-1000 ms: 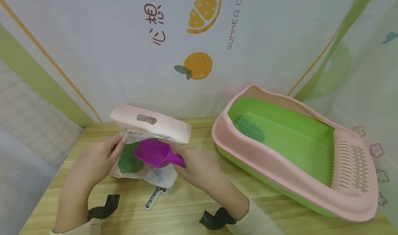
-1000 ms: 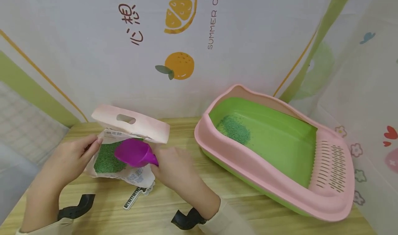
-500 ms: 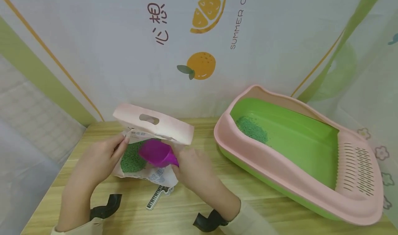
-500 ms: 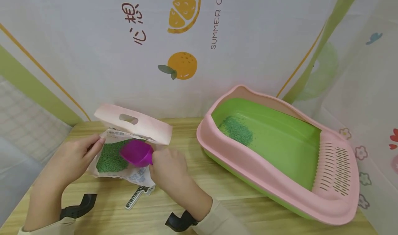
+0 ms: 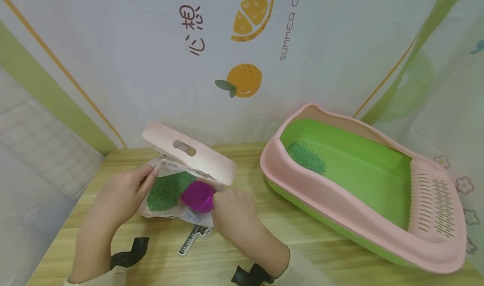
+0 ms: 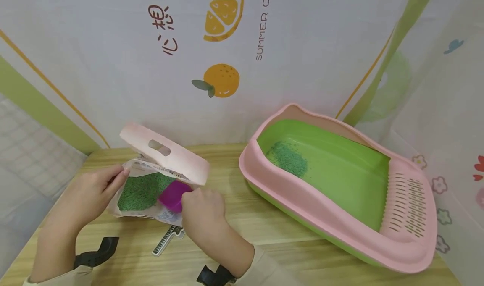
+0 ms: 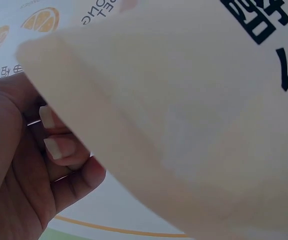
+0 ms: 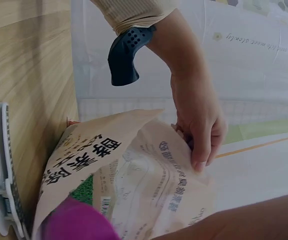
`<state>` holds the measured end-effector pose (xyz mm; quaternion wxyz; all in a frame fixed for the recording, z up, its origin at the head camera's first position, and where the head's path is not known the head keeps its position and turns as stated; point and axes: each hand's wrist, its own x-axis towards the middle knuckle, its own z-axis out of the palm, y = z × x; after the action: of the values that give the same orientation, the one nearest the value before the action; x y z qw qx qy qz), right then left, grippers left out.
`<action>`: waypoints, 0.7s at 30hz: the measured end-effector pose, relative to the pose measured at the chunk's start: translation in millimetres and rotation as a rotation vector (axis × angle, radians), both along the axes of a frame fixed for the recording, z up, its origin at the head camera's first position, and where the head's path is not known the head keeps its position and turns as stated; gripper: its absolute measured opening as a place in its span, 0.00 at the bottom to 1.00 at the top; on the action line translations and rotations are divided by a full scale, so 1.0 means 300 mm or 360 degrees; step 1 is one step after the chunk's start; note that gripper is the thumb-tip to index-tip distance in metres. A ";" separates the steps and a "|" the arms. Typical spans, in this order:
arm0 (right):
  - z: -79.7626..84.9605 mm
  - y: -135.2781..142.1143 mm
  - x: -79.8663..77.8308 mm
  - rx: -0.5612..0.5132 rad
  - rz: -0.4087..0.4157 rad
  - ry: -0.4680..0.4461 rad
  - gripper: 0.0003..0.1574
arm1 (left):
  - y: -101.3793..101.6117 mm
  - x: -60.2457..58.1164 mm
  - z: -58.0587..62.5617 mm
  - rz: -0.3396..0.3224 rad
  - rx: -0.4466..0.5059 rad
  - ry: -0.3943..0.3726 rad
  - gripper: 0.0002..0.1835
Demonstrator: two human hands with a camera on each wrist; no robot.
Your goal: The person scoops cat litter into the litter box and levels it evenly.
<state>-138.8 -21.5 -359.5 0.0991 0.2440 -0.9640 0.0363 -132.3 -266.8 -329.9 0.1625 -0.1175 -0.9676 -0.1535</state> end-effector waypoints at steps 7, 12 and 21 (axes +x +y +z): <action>0.022 -0.025 -0.013 -0.0046 -0.0049 -0.0167 0.17 | 0.002 0.001 -0.002 -0.0003 -0.0012 0.0019 0.18; 0.023 -0.059 -0.032 -0.0006 -0.0042 -0.0192 0.12 | -0.001 -0.004 -0.004 0.0008 -0.0013 0.0013 0.17; 0.016 -0.099 -0.037 0.0031 -0.0016 -0.0157 0.05 | 0.001 -0.011 -0.007 0.0024 -0.0003 -0.0035 0.16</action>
<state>-149.8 -51.3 -354.6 0.0492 0.2381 -0.9692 0.0385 -135.6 -266.5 -332.0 0.1528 -0.1087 -0.9703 -0.1528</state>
